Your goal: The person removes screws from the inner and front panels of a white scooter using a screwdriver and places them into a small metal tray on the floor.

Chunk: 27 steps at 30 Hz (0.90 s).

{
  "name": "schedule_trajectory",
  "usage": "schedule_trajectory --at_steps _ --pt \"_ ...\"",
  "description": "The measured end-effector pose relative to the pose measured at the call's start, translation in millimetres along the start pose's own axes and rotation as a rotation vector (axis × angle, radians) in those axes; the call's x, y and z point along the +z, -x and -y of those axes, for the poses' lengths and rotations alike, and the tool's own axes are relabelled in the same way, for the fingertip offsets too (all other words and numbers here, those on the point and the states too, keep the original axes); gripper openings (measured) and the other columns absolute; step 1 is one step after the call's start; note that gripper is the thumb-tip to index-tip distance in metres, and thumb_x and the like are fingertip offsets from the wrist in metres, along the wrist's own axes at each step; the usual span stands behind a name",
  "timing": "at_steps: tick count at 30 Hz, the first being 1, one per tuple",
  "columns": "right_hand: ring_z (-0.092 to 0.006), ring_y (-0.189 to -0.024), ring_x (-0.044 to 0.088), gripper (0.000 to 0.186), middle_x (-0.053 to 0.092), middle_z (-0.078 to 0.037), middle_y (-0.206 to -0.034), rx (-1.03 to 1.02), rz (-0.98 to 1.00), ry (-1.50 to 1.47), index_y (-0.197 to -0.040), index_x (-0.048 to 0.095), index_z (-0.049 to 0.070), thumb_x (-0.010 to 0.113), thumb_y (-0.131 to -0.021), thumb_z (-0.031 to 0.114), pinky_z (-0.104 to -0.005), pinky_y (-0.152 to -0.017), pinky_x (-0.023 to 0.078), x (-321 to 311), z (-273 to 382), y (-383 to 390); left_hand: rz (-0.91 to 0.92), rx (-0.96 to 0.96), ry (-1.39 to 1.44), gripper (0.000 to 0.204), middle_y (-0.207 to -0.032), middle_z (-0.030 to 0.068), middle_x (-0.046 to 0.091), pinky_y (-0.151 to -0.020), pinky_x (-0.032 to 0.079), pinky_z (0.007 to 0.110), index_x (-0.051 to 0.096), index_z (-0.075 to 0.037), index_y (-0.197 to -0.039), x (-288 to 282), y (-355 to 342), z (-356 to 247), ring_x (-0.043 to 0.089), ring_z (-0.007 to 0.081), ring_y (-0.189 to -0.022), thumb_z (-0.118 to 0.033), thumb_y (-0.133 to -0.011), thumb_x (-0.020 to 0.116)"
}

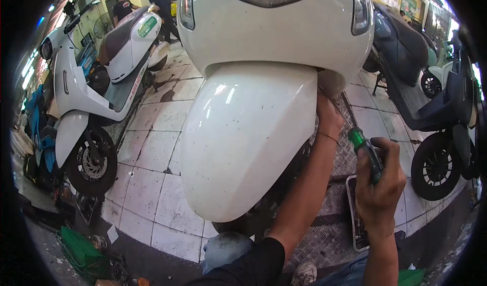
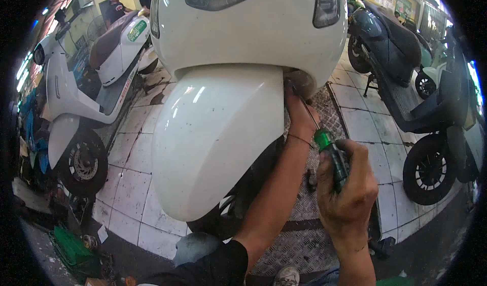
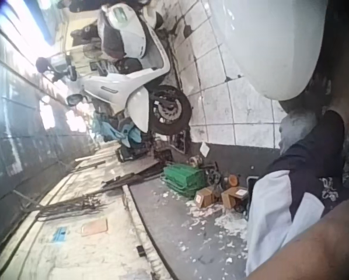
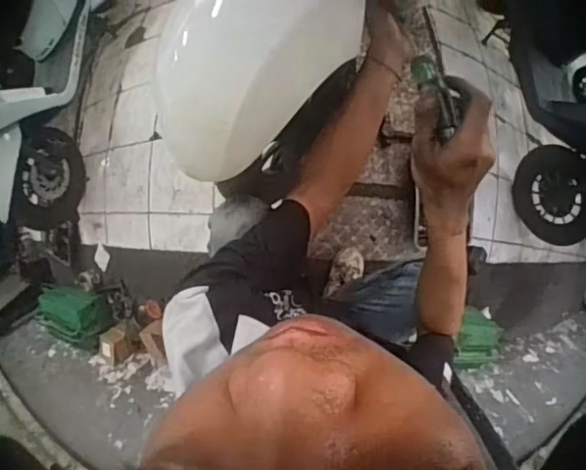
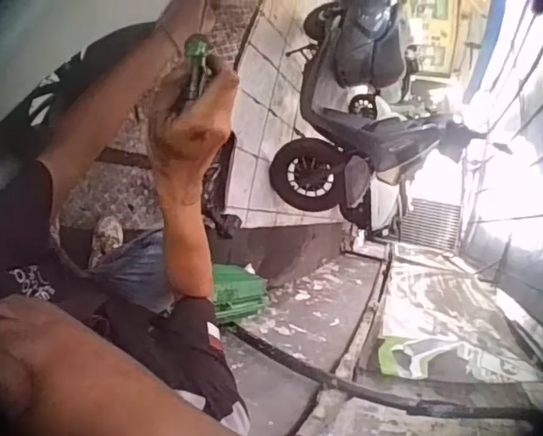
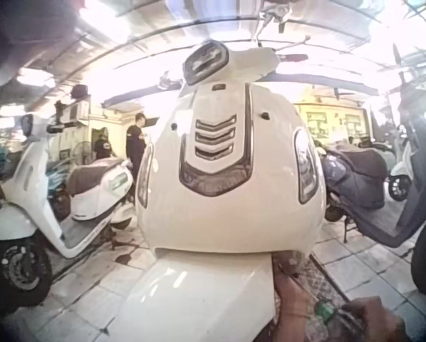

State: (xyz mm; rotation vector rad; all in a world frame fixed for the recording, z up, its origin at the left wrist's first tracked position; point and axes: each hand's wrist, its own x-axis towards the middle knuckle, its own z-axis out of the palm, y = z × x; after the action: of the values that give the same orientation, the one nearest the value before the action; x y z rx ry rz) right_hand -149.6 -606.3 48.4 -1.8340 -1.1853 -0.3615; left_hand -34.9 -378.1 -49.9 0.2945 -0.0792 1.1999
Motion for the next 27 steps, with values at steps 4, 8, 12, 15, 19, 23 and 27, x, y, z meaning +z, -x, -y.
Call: schedule_trajectory --at_steps 4,8,12,15,19,23,27 --pt "-0.0353 -0.078 0.06 0.025 0.058 -0.019 -0.088 -0.177 -0.074 0.106 -0.099 0.053 -0.002 0.065 -0.08 0.008 -0.0408 -0.067 0.047 -1 -7 -2 -0.094 -0.009 -0.014 0.056 -0.136 0.0018 0.045 -0.105 0.027 0.031 0.042 -0.012 -0.135 21 17 6 0.042 0.0162 -0.122 -0.046 -0.092 0.052" --pt "-0.0351 -0.076 0.059 0.024 0.055 -0.018 -0.085 -0.201 -0.091 0.116 -0.099 0.053 -0.003 0.065 -0.08 0.006 -0.0405 -0.067 0.047 -1 -6 -3 -0.168 0.005 -0.036 0.045 -0.132 0.0025 0.046 -0.104 0.029 0.031 0.042 -0.005 -0.134 24 20 10 0.041 0.0157 -0.121 -0.033 -0.099 0.04" --pt "-0.0348 -0.076 0.058 0.024 0.055 -0.018 -0.084 -0.193 -0.121 0.102 -0.098 0.053 -0.002 0.065 -0.079 0.005 -0.0402 -0.067 0.046 -1 -8 -4 -0.119 0.118 -0.043 0.043 -0.128 0.0025 0.048 -0.103 0.031 0.03 0.045 -0.004 -0.13 29 23 12 0.044 0.016 -0.118 -0.032 -0.099 0.039" --pt "-0.0349 -0.079 0.059 0.024 0.056 -0.018 -0.087 -0.137 -0.079 0.072 -0.097 0.053 -0.002 0.065 -0.078 0.004 -0.039 -0.068 0.047 -2 -5 -3 -0.179 0.076 -0.088 0.042 -0.126 0.0025 0.048 -0.102 0.032 0.03 0.046 -0.005 -0.129 24 19 10 0.044 0.0161 -0.117 -0.033 -0.099 0.039" --pt "-0.0349 -0.081 0.061 0.023 0.058 -0.019 -0.09 -0.347 -0.12 0.107 -0.099 0.054 -0.002 0.065 -0.079 0.005 -0.0388 -0.071 0.049 -2 -3 -8 -0.212 0.016 -0.072 0.043 -0.128 0.0021 0.048 -0.102 0.032 0.03 0.045 -0.005 -0.13 26 19 6 0.044 0.0155 -0.118 -0.034 -0.1 0.038" --pt "-0.0362 -0.085 0.061 0.027 0.059 -0.019 -0.093 -0.216 -0.028 0.066 -0.101 0.055 -0.002 0.066 -0.077 0.002 -0.0407 -0.073 0.05 -2 -2 -3 -0.161 -0.015 0.005 0.04 -0.123 -0.0021 0.051 -0.091 0.033 0.028 0.048 -0.012 -0.126 25 20 1 0.046 0.0113 -0.108 -0.038 -0.096 0.047" --pt "-0.0363 -0.091 0.059 0.032 0.06 -0.017 -0.093 -0.111 -0.026 0.07 -0.099 0.057 -0.001 0.068 -0.069 -0.002 -0.0414 -0.075 0.048 0 -7 0 -0.058 0.011 0.087 0.039 -0.118 -0.0047 0.054 -0.082 0.035 0.027 0.051 -0.017 -0.122 26 20 2 0.049 0.0092 -0.098 -0.041 -0.092 0.055"
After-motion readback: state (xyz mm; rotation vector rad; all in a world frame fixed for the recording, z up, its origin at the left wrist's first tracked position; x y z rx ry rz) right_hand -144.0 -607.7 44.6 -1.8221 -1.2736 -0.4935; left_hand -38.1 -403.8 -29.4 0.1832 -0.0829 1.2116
